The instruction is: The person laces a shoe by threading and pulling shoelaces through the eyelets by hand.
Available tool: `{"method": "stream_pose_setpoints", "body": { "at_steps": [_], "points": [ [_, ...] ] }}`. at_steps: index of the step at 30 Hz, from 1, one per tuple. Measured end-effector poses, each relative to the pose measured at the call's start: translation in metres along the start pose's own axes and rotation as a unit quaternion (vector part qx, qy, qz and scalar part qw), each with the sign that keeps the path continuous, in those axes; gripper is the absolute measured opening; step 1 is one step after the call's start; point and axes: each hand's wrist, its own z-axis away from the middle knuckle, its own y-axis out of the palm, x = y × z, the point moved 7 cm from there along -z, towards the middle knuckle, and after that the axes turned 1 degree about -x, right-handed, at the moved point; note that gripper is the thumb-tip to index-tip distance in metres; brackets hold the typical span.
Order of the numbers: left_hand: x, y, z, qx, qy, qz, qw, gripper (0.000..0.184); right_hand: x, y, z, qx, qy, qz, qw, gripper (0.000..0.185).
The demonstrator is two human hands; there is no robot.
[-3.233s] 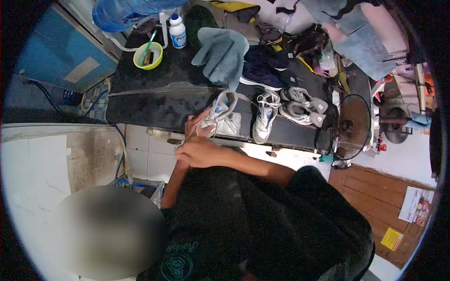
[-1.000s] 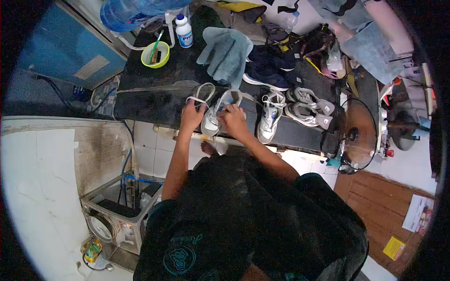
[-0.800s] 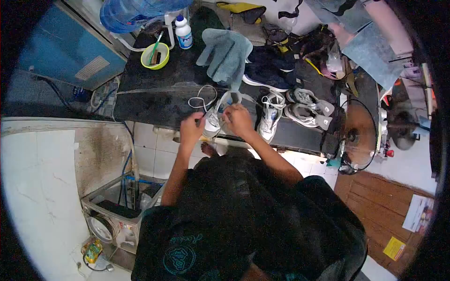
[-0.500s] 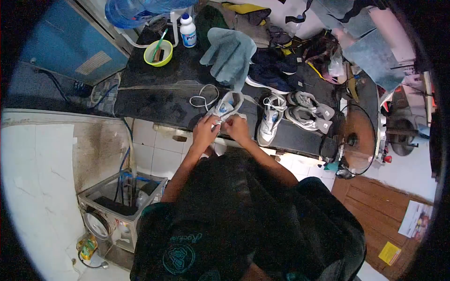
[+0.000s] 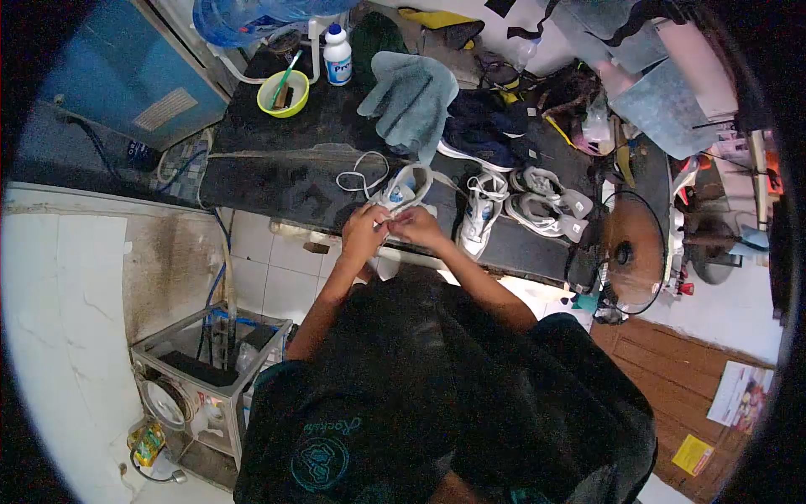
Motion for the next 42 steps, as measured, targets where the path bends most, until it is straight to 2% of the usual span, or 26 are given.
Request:
{"method": "stream_pose_setpoints", "body": {
  "at_steps": [2,5,6,9,11,12,14,15,16,17,18,21,22,24,26,27,29,30,32,33,34,37,38,41,42],
  "points": [
    [-0.004,-0.002,-0.003,0.008,-0.008,0.007,1.000,0.025,0.006,-0.002,0.009,-0.105,-0.102,0.221,0.964,0.025],
    [0.001,0.001,-0.008,0.014,-0.019,0.016,1.000,0.023,-0.002,0.001,0.008,-0.181,-0.076,0.181,0.964,0.025],
    [0.006,0.003,-0.007,0.018,-0.023,0.017,0.999,0.023,-0.003,0.002,0.008,-0.176,-0.073,0.168,0.967,0.024],
    [0.007,0.004,-0.008,0.011,-0.008,0.013,1.000,0.024,0.003,0.006,0.015,-0.147,-0.148,0.059,0.976,0.023],
    [0.001,0.005,-0.006,0.020,-0.028,-0.015,0.999,0.027,-0.006,0.000,0.002,0.008,-0.080,-0.140,0.987,0.024],
    [-0.005,0.003,-0.004,0.025,-0.041,-0.029,0.998,0.028,-0.006,-0.002,-0.002,0.088,-0.040,-0.237,0.967,0.025],
    [-0.018,-0.002,-0.003,-0.027,-0.003,-0.061,0.998,0.031,0.079,-0.031,0.025,0.115,-0.108,-0.272,0.949,0.026],
    [-0.023,-0.002,0.001,-0.050,0.013,-0.078,0.996,0.032,0.119,-0.046,0.032,0.205,-0.175,-0.347,0.898,0.021],
    [-0.017,0.001,0.002,-0.036,-0.016,-0.066,0.997,0.032,0.136,-0.064,0.033,0.156,-0.144,-0.425,0.880,0.021],
    [-0.016,0.001,0.003,-0.040,-0.014,-0.063,0.997,0.031,0.165,-0.082,0.034,0.137,-0.202,-0.431,0.869,0.025],
    [-0.014,0.003,0.003,-0.043,-0.010,-0.061,0.997,0.030,0.193,-0.095,0.045,0.087,-0.245,-0.363,0.895,0.030],
    [-0.022,0.003,0.002,-0.042,-0.009,-0.073,0.996,0.027,0.196,-0.114,0.032,0.019,-0.261,-0.375,0.889,0.041],
    [-0.021,0.005,0.001,-0.037,-0.015,-0.085,0.996,0.025,0.186,-0.115,0.029,-0.041,-0.308,-0.283,0.907,0.042],
    [-0.017,0.012,0.002,-0.035,-0.013,-0.109,0.993,0.021,0.153,-0.104,0.027,-0.159,-0.387,-0.088,0.904,0.044],
    [-0.013,0.023,0.009,-0.042,0.004,-0.130,0.991,0.016,0.128,-0.081,0.037,-0.133,-0.417,0.130,0.890,0.048],
    [-0.019,0.021,0.011,-0.067,0.014,-0.111,0.991,0.015,0.109,-0.067,0.033,-0.070,-0.397,0.202,0.892,0.044],
    [-0.039,0.011,0.009,-0.115,0.037,-0.074,0.990,0.012,0.081,-0.050,0.034,-0.080,-0.488,0.298,0.816,0.037],
    [-0.058,-0.001,0.007,-0.149,0.098,-0.040,0.983,0.014,0.077,-0.052,0.025,-0.079,-0.475,0.312,0.819,0.036],
    [-0.039,0.010,0.003,-0.014,-0.057,0.016,0.998,0.018,0.065,-0.055,0.007,-0.069,-0.437,0.335,0.832,0.035],
    [-0.031,0.019,0.009,0.055,-0.135,0.046,0.988,0.021,0.065,-0.057,0.002,-0.044,-0.432,0.307,0.847,0.034],
    [-0.033,0.015,0.012,0.056,-0.138,0.004,0.989,0.025,0.064,-0.055,0.002,-0.047,-0.414,0.328,0.848,0.031],
    [-0.062,0.005,0.014,0.011,0.003,0.021,1.000,0.025,0.068,-0.050,-0.001,-0.077,-0.386,0.355,0.848,0.027],
    [-0.057,0.013,0.012,0.130,0.020,-0.002,0.991,0.026,0.066,-0.051,-0.006,-0.076,-0.383,0.343,0.854,0.033],
    [-0.057,0.003,0.032,0.135,-0.080,-0.030,0.987,0.027,0.068,-0.056,-0.012,-0.090,-0.379,0.281,0.877,0.045],
    [-0.056,-0.001,0.039,0.094,-0.102,-0.026,0.990,0.027,0.069,-0.053,-0.011,-0.083,-0.366,0.313,0.873,0.051]
  ]
}}
